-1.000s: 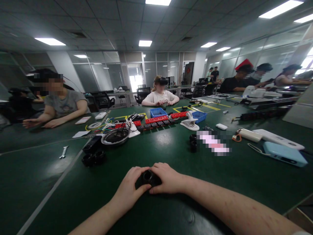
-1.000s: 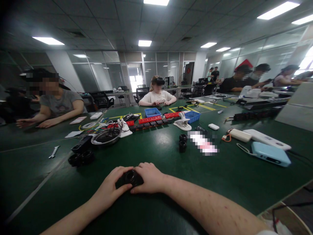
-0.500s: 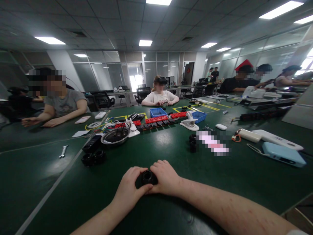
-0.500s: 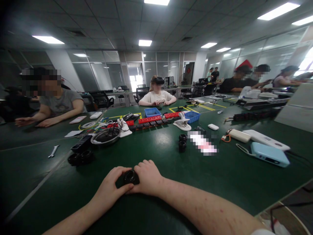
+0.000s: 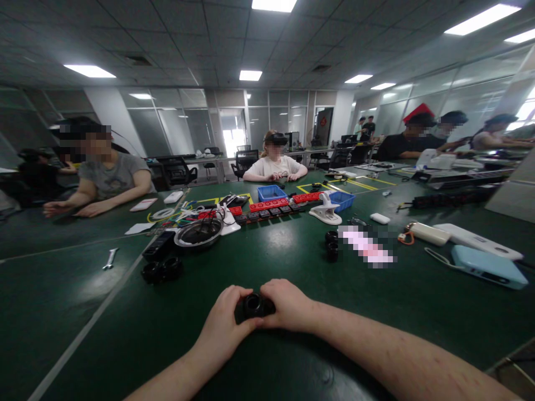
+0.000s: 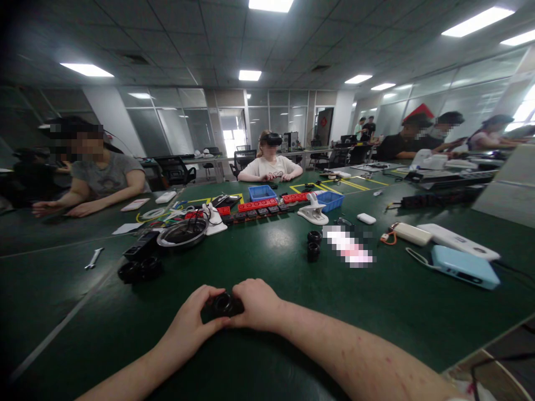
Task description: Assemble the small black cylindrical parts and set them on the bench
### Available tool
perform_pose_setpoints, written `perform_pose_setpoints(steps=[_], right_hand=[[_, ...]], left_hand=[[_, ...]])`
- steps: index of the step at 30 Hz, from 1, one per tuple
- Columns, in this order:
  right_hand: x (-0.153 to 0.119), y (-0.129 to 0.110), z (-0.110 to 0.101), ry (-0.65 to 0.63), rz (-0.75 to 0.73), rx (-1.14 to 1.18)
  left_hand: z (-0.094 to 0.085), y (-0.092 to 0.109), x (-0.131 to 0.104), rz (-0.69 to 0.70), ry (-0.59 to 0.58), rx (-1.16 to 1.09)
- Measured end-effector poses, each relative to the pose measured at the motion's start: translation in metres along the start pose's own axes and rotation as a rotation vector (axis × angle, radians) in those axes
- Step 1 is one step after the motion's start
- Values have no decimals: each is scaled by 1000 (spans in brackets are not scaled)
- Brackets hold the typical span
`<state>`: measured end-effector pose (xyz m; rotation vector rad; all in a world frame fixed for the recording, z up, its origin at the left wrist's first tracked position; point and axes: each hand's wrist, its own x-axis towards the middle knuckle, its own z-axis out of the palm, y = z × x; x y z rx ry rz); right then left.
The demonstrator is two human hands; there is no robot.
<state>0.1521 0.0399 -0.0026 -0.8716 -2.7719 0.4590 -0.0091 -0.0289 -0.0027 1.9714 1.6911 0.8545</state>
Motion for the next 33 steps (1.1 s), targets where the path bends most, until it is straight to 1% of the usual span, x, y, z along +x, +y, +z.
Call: perform_pose_setpoints(steps=[3,5,7,11,13,15,17,21,23,26,27,30,32,33], right_hand=[[-2,-10,7,119,41,-154],[-2,-8,8,135,21,-131],[-2,-1,5,91,-30,-32],[0,18,-6,-85,-159,159],[0,23,-9,-122,-198,185],[0,22,-9,-122,-180,173],[0,16,-6,-95,-117,114],[1,-1,5,22,-6,-115],[1,-6,8,70,7,-171],[-1,-1,7,89,-42,-99],[-1,3,5,72,-73,-45],[-2,16,-2,-36,-170,102],[-2,21,-6,-97,-188,144],[-2,21,-7,-121,-170,154]], left_hand=[[3,-1,0,-24,52,13],[2,-2,0,7,34,-5],[-1,-2,0,49,-19,-34],[-8,0,0,108,-119,-78],[-9,1,0,127,-148,-85],[-7,2,-1,131,-161,-82],[-4,3,-1,99,-146,-72],[2,3,-1,-16,-38,-20],[2,2,0,-37,-1,-2],[0,1,0,12,-29,-21],[-2,0,0,42,-44,-30],[-6,1,-2,125,-56,-46],[-7,3,-4,145,-64,-55],[-7,4,-4,145,-76,-58]])
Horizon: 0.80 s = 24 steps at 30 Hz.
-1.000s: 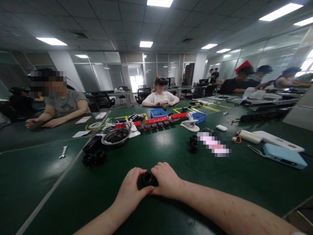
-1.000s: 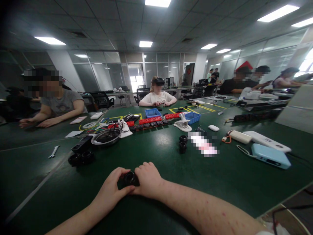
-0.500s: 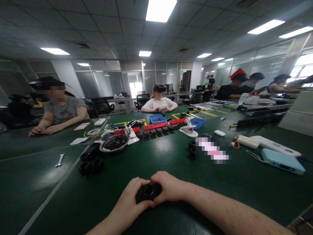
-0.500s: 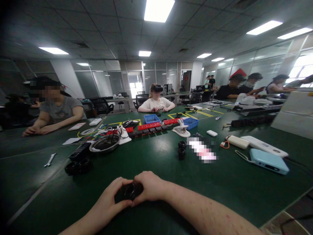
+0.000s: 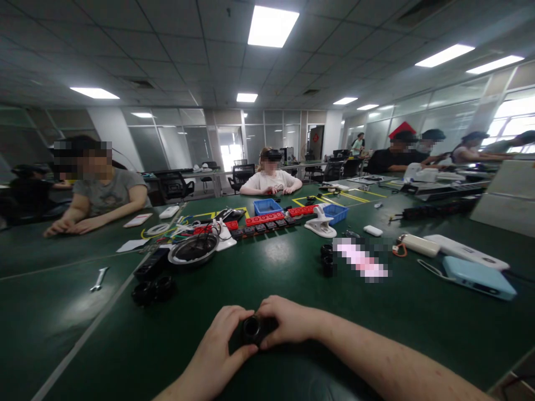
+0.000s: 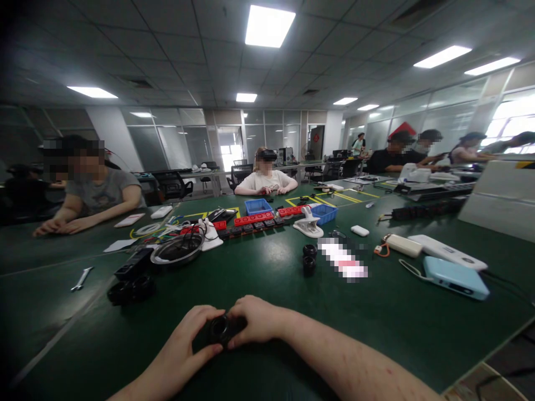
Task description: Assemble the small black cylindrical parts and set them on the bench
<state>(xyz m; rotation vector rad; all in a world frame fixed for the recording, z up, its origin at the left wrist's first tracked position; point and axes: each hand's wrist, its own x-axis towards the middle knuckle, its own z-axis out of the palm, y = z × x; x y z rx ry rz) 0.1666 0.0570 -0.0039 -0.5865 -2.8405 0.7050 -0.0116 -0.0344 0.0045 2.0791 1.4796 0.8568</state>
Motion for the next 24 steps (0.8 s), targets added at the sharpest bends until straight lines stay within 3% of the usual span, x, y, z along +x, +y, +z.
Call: perform_pose_setpoints(steps=[3,7,11,18,21,24], right_hand=[[2,-9,4,7,126,-49],[6,-26,16,138,270,-323],[5,-26,17,208,232,-327],[-3,-5,-7,-41,13,-36],[-3,-3,-9,-78,30,28],[0,-10,-1,-21,127,-39]], left_hand=[[3,-1,0,-41,2,10],[9,-8,2,-78,69,43],[8,-11,5,-59,41,45],[-4,-8,5,-21,-164,-53],[-2,-4,4,-24,-182,-60],[2,-1,4,-74,-112,-17]])
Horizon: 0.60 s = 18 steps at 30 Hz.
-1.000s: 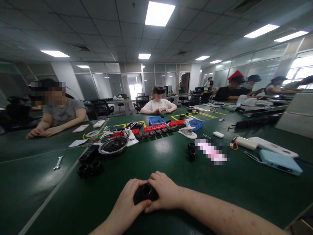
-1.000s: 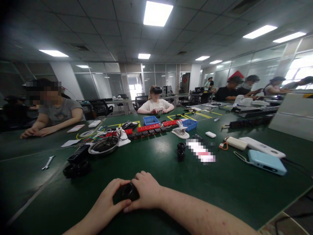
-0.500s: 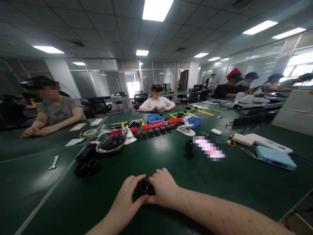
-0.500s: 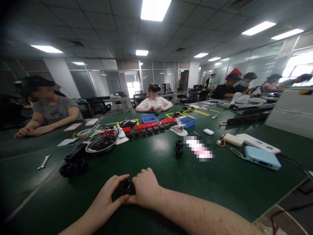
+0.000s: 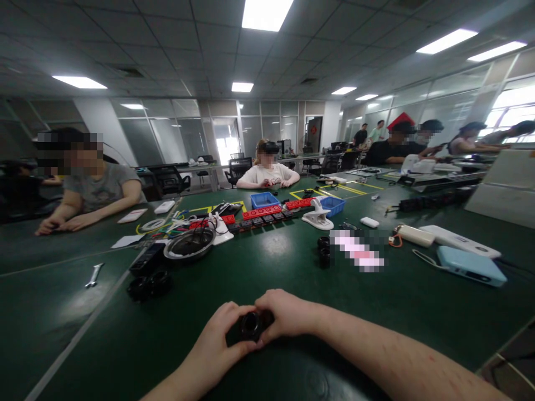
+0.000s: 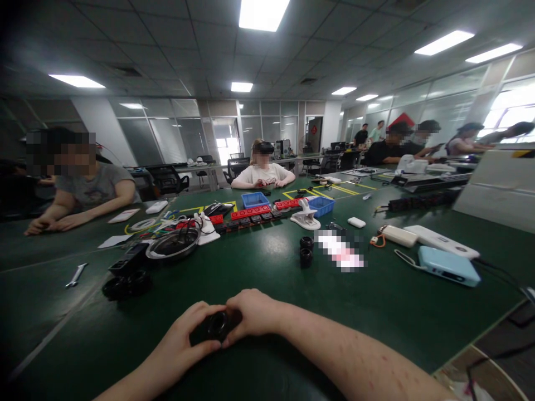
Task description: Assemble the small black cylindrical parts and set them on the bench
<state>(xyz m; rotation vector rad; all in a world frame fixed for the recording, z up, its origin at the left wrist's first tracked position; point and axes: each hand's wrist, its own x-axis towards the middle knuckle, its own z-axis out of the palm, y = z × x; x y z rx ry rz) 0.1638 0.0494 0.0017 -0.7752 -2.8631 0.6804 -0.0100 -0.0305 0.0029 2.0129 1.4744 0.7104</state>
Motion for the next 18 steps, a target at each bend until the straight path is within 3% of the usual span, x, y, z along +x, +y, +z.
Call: perform_pose_setpoints(steps=[5,9,14,18], right_hand=[[3,-18,13,135,136,-282],[1,-13,12,197,53,-221],[0,6,1,46,-150,-13],[1,7,1,-12,-143,19]], left_hand=[[4,-4,0,-41,116,61],[1,-6,0,30,67,11],[-6,-2,0,56,-36,-3],[-2,-2,0,39,-21,5]])
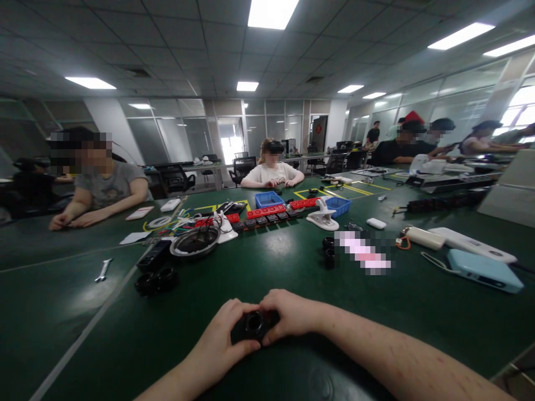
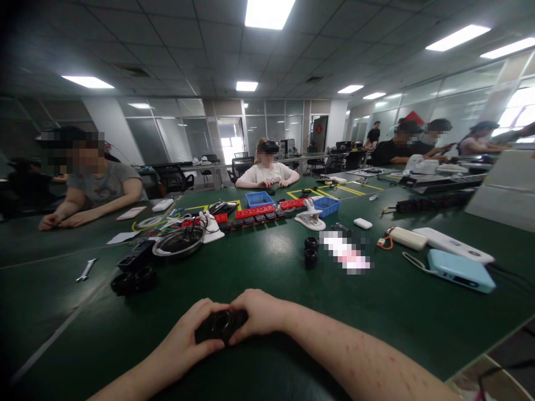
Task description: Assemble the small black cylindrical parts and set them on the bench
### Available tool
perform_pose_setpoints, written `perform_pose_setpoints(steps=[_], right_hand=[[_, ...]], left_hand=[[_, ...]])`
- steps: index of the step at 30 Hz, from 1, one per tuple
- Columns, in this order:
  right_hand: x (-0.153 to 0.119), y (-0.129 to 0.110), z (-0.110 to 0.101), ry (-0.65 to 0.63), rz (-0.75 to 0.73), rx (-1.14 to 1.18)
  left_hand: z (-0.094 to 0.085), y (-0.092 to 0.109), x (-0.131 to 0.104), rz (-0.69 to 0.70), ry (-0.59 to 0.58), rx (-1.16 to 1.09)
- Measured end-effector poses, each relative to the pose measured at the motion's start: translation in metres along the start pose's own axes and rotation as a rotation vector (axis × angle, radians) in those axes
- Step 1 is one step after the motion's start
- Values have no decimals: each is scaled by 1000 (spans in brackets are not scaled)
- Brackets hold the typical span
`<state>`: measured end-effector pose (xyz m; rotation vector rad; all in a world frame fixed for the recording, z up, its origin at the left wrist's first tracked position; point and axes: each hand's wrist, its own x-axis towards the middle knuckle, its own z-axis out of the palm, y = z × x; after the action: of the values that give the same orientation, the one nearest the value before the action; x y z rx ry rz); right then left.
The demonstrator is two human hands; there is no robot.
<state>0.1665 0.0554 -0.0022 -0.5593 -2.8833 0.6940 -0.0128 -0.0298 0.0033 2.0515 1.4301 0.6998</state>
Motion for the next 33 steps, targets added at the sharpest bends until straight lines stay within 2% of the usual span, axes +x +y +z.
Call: perform_pose_setpoints(steps=[5,9,12,15,18,20,24,29,33], right_hand=[[4,-14,13,130,140,-263],[5,-20,17,163,202,-302],[2,-18,11,188,134,-187],[-1,-12,1,86,51,17],[-2,-6,-6,-22,73,199],[-2,-4,-6,-28,119,236],[1,-6,3,38,175,78],[7,-15,17,150,196,-238],[4,-12,14,196,112,-216]], left_hand=[[9,-1,0,-87,149,29],[8,1,0,-77,172,36],[5,0,-1,-51,171,40],[4,-2,-2,-26,144,19],[3,-3,-2,-14,94,-16],[3,-2,-2,-17,66,-35],[5,1,-1,-57,45,-58],[12,-5,2,-133,149,-28],[10,-5,2,-105,138,-22]])
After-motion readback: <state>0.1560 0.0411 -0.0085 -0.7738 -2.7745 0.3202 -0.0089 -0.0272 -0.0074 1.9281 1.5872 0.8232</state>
